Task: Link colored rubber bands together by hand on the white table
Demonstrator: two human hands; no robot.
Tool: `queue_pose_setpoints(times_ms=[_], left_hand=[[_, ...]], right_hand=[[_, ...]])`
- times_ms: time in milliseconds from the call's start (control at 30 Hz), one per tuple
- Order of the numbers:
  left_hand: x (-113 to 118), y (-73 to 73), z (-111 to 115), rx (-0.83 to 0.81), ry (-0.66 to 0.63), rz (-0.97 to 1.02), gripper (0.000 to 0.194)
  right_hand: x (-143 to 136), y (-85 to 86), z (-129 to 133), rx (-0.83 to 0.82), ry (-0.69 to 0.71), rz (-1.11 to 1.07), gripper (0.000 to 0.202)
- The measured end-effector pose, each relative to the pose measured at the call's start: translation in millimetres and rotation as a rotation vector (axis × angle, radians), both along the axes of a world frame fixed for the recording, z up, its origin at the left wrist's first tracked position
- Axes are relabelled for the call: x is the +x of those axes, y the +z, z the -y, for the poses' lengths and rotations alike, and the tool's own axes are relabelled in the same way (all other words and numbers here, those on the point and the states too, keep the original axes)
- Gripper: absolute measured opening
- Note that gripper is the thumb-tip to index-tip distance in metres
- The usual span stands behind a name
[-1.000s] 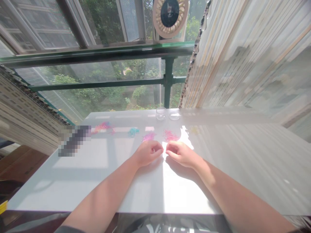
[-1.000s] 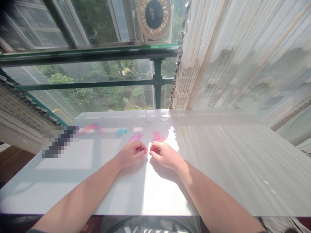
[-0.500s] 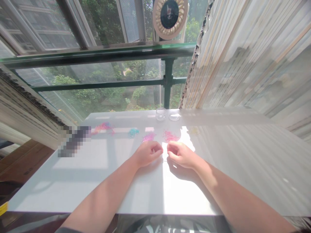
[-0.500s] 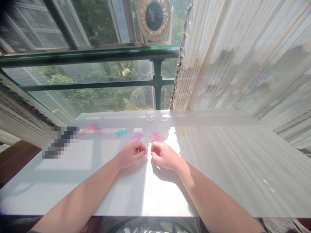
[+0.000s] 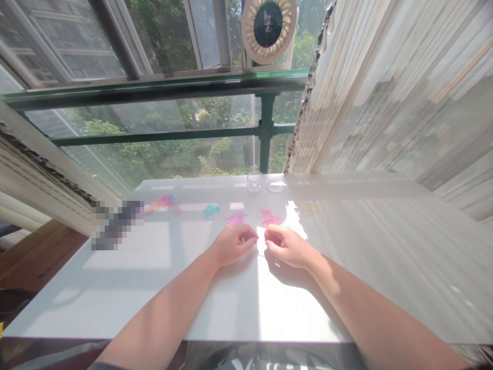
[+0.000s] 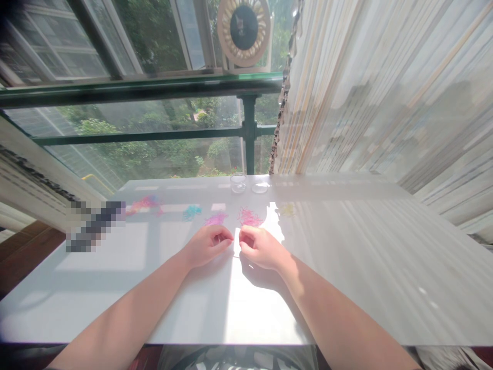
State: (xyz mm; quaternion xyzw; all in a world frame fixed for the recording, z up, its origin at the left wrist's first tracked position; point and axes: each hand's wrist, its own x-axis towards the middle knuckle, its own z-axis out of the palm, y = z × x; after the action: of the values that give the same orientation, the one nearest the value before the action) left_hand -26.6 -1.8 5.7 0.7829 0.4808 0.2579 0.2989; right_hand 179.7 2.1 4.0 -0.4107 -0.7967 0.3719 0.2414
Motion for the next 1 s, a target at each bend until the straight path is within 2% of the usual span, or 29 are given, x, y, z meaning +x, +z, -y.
queue_pose_setpoints(times_ms=[467,1000], left_hand=[[0.2,1.7,0.6,0.015,0.009,0.005,0.017],[0.4,1.5,0.4,0.019,0.001,0.005,0.015]], right_hand=[[1.0,-3.7,-1.7,-0.004,0.010,-0.021,0.008],[0.3,0.9,0.7,-0.001,-0.004,0.000,0.008]])
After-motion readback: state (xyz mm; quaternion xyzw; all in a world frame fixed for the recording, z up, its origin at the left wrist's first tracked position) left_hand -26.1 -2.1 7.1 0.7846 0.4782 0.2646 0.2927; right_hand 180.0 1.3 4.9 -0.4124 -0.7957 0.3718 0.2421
